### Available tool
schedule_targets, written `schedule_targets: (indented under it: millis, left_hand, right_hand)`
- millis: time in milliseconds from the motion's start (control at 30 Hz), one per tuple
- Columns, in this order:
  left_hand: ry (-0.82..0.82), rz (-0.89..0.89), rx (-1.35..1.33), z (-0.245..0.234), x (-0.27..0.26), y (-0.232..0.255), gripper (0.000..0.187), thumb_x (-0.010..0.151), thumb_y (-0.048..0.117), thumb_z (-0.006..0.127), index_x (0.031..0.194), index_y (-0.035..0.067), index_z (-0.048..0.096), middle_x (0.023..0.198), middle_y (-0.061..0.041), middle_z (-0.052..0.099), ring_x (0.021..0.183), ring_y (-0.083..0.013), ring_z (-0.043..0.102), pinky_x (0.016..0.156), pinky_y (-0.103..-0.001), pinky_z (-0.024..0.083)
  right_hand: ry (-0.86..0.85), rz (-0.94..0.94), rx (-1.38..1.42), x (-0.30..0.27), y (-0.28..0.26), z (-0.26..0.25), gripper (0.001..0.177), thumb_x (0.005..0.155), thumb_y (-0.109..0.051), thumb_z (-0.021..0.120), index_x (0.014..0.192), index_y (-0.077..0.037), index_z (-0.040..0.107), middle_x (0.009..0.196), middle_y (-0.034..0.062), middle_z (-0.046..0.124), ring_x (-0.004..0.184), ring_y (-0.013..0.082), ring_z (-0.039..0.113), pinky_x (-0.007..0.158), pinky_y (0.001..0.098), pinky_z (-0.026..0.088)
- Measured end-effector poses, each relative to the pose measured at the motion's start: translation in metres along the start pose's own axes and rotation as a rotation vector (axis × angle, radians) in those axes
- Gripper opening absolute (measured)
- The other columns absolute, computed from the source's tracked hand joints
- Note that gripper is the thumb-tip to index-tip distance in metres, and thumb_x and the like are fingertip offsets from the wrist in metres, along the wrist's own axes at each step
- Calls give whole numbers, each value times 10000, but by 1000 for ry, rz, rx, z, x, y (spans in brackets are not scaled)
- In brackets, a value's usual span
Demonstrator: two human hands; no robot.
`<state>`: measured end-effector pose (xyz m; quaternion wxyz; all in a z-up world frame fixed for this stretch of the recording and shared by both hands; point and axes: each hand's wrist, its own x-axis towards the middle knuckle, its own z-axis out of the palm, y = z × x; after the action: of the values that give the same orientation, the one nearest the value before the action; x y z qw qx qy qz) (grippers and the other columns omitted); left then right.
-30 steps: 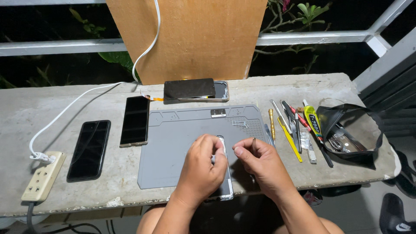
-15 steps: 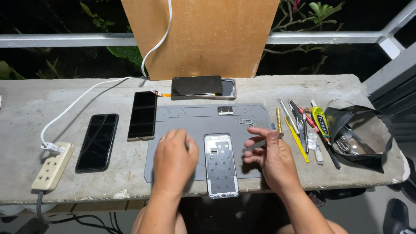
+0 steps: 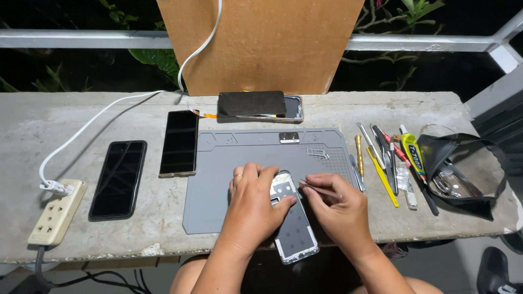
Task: The person disassembles a phone by prying off the screen with a tool, removes the internal frame and components, and then uses tweezers to remove small stickers or adhesive pieces from the back of the screen assembly.
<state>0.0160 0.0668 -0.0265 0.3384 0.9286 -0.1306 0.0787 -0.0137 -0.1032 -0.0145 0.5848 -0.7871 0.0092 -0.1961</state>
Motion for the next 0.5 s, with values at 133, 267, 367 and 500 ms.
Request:
schedule_targets:
  millis: [133, 267, 367, 500]
  left_hand:
    - [27, 4, -13, 0, 1, -2, 590, 718, 408, 894, 1216, 167, 689, 1106, -102, 534, 1095, -352, 473, 963, -495, 418]
    - [21, -24, -32, 0, 3, -3, 577, 692, 409, 907, 1183, 182, 706, 1114, -90, 535, 1100, -342, 478, 978, -497, 407]
    - [16, -21, -26, -3, 4, -2, 575, 687, 408, 908, 1177, 185, 707, 1089, -88, 531, 1080, -339, 484, 959, -486, 411]
    - [29, -12, -19, -2, 4, -3, 588, 677, 421, 914, 1175, 185, 709, 1106, -96, 536, 1081, -346, 485, 941, -494, 418]
  right_hand:
    - [-69, -292, -198, 0, 3, 1, 90, 847, 4, 754, 919, -40, 724, 984, 98, 795, 943, 158, 781, 907, 264, 633]
    - [-98, -283, -232, -1, 6, 2, 77, 855, -9, 744, 902, -62, 713, 1001, 87, 806, 948, 153, 790, 903, 253, 617]
    - [-127, -269, -257, 1, 10, 2, 117, 843, 16, 731, 921, -70, 712, 1021, 78, 806, 968, 158, 788, 913, 261, 611]
    - [-135, -310, -270, 3, 8, 9, 94, 853, 15, 742, 900, -51, 696, 1011, 105, 797, 954, 173, 788, 862, 255, 622]
